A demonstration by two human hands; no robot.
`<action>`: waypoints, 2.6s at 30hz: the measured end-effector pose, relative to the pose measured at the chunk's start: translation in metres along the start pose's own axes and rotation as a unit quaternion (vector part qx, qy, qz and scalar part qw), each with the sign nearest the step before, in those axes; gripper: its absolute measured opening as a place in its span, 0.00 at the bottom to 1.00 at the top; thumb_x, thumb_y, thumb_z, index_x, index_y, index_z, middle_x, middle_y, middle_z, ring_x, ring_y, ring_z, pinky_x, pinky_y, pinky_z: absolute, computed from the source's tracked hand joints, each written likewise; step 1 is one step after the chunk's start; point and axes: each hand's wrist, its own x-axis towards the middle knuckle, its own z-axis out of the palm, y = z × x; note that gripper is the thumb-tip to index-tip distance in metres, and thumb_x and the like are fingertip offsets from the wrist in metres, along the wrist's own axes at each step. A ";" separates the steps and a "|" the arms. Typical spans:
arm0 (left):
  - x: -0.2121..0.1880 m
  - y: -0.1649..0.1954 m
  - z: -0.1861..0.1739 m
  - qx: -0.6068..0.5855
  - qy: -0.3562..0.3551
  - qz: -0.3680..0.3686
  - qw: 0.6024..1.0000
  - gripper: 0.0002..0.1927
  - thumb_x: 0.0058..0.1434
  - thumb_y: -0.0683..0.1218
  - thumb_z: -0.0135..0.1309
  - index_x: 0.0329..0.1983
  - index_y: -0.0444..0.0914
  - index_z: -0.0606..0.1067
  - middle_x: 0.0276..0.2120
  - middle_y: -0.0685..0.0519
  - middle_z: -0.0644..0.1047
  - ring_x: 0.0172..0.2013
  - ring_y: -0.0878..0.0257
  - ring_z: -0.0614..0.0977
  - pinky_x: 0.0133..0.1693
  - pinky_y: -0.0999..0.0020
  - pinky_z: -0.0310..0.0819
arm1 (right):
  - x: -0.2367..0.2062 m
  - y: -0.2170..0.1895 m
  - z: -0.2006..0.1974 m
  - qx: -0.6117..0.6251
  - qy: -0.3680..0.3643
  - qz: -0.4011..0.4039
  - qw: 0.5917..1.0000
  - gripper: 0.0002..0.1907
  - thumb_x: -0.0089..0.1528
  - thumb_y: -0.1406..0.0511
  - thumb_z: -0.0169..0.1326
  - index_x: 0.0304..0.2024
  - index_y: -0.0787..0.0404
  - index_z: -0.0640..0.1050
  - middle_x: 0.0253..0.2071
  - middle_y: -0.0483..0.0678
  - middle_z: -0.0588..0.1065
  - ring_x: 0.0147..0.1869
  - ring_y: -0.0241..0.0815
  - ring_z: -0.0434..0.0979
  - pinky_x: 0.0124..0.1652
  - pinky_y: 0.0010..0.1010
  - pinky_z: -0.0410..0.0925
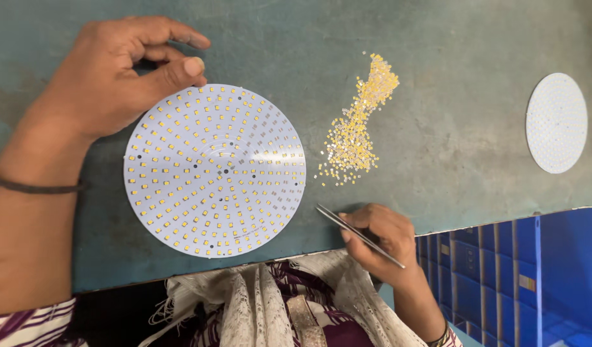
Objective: The person holds a circular LED circuit board steady on a workbench with one hand and uses tweezers to pick small yellow LED components one at a time from a pile on the table, placing them onto the board's pads. Near the end they set the board aside and reach toward a reel of components on the bench.
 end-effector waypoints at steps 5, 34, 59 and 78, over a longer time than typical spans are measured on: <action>0.001 0.006 -0.002 0.021 -0.001 0.022 1.000 0.21 0.66 0.53 0.58 0.53 0.32 0.77 0.36 0.49 0.83 0.39 0.65 0.85 0.41 0.70 0.77 | 0.003 0.002 0.006 0.010 0.075 0.060 0.995 0.09 0.57 0.71 0.63 0.30 0.67 0.74 0.31 0.50 0.79 0.32 0.39 0.80 0.34 0.26 0.70; 0.002 0.006 -0.003 0.077 0.002 0.041 0.996 0.24 0.64 0.57 0.60 0.52 0.33 0.79 0.32 0.49 0.82 0.36 0.61 0.84 0.41 0.66 0.76 | 0.005 -0.003 0.013 -0.033 0.100 0.059 0.993 0.08 0.58 0.71 0.64 0.32 0.68 0.76 0.34 0.51 0.80 0.32 0.34 0.80 0.32 0.22 0.69; 0.002 -0.012 0.000 0.009 -0.018 0.053 0.998 0.24 0.70 0.56 0.61 0.56 0.33 0.78 0.34 0.53 0.83 0.37 0.67 0.83 0.43 0.70 0.76 | 0.025 -0.041 0.045 -0.007 0.012 -0.057 0.998 0.09 0.56 0.71 0.63 0.30 0.66 0.74 0.30 0.51 0.79 0.30 0.44 0.79 0.32 0.31 0.69; 0.003 -0.012 0.001 0.091 -0.019 0.081 0.992 0.29 0.64 0.64 0.59 0.57 0.39 0.80 0.38 0.48 0.83 0.44 0.58 0.83 0.38 0.63 0.75 | 0.021 0.002 0.014 0.006 0.090 0.097 0.991 0.06 0.58 0.72 0.62 0.34 0.67 0.77 0.33 0.49 0.81 0.31 0.32 0.77 0.32 0.22 0.68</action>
